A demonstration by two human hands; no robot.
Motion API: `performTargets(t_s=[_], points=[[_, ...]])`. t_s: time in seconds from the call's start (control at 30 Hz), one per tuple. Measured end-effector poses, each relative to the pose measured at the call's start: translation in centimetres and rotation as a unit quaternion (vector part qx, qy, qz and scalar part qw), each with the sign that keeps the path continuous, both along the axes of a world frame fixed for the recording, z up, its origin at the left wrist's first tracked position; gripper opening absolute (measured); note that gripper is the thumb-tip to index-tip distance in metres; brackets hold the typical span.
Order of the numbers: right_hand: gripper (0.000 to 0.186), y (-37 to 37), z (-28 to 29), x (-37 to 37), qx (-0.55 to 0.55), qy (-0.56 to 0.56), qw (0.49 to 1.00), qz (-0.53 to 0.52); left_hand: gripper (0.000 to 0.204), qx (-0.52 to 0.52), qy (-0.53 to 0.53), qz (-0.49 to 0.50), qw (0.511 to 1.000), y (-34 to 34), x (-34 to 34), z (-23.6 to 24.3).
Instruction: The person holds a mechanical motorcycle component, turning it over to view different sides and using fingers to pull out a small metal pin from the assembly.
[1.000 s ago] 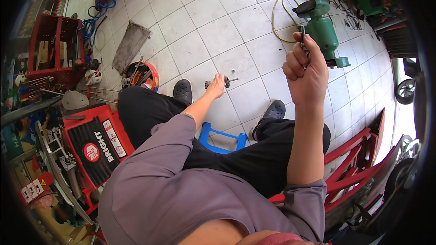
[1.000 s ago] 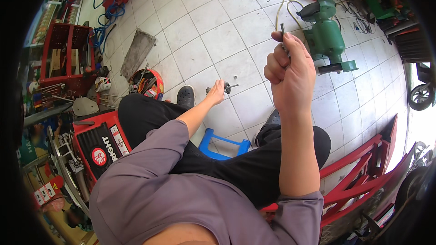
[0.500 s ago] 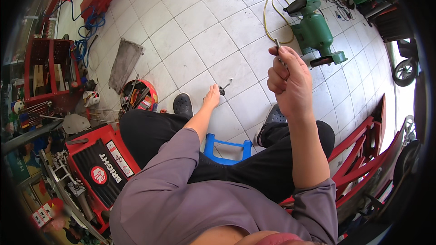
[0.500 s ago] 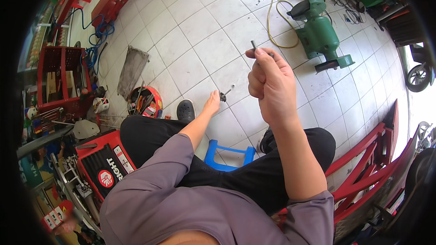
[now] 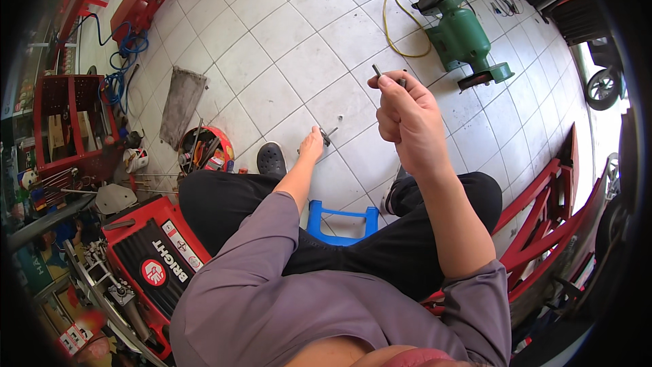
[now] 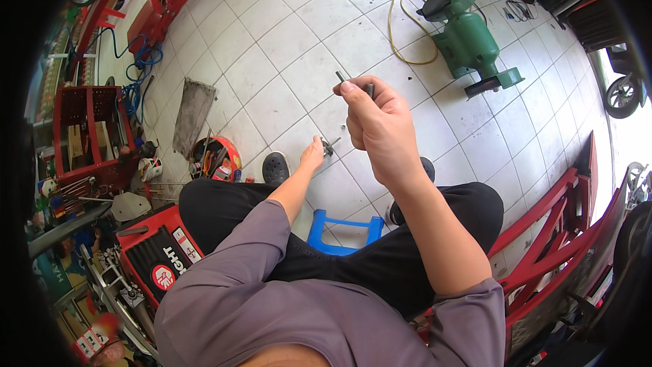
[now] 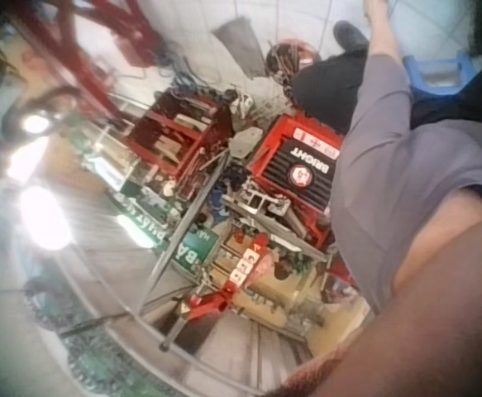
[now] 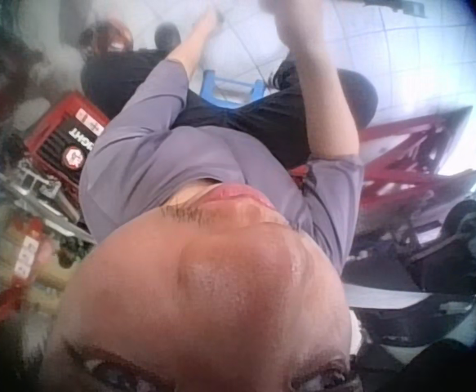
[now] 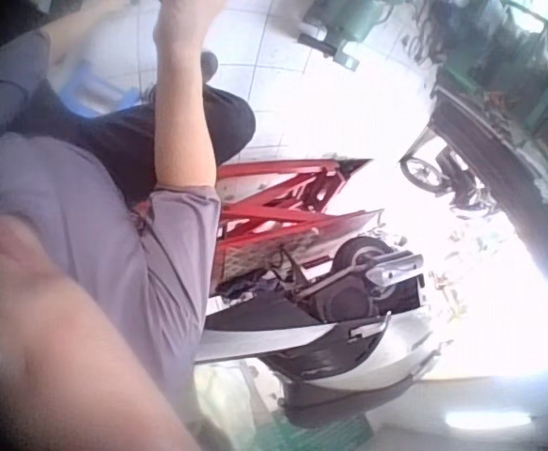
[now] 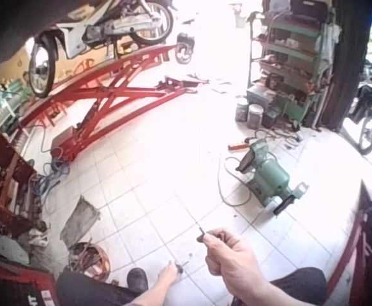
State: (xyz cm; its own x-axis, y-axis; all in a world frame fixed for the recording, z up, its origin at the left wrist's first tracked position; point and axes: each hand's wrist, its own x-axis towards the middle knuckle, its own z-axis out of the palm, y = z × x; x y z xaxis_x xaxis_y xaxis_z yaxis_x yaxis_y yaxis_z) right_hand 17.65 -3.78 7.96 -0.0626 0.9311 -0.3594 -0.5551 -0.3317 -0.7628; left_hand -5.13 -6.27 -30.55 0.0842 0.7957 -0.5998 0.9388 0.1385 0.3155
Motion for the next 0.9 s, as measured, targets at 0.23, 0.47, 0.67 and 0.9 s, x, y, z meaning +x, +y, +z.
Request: performTargets(t_s=[0.23, 0.47, 0.67, 0.9], points=[[0.022, 0.0, 0.2, -0.3, -0.002, -0.016, 1.0, 0.001, 0.024, 0.079, -0.018, 0.035, 0.996, 0.1, -0.5, -0.1], [0.021, 0.0, -0.8, -0.3, 0.001, -0.096, 0.995, -0.001, 0.044, 0.079, 0.043, 0.09, 0.992, 0.9, 0.6, 2.2], [0.021, 0.8, -1.5, 0.2, 0.018, -0.113, 0.993, -0.016, 0.034, 0.305, -0.166, 0.305, 0.887, 8.2, 2.6, 8.6], [0.02, 1.1, -1.0, 0.3, 0.045, -0.03, 0.996, -0.078, 0.008, 0.218, -0.598, 0.034, 0.77, 12.5, 8.1, 33.7]])
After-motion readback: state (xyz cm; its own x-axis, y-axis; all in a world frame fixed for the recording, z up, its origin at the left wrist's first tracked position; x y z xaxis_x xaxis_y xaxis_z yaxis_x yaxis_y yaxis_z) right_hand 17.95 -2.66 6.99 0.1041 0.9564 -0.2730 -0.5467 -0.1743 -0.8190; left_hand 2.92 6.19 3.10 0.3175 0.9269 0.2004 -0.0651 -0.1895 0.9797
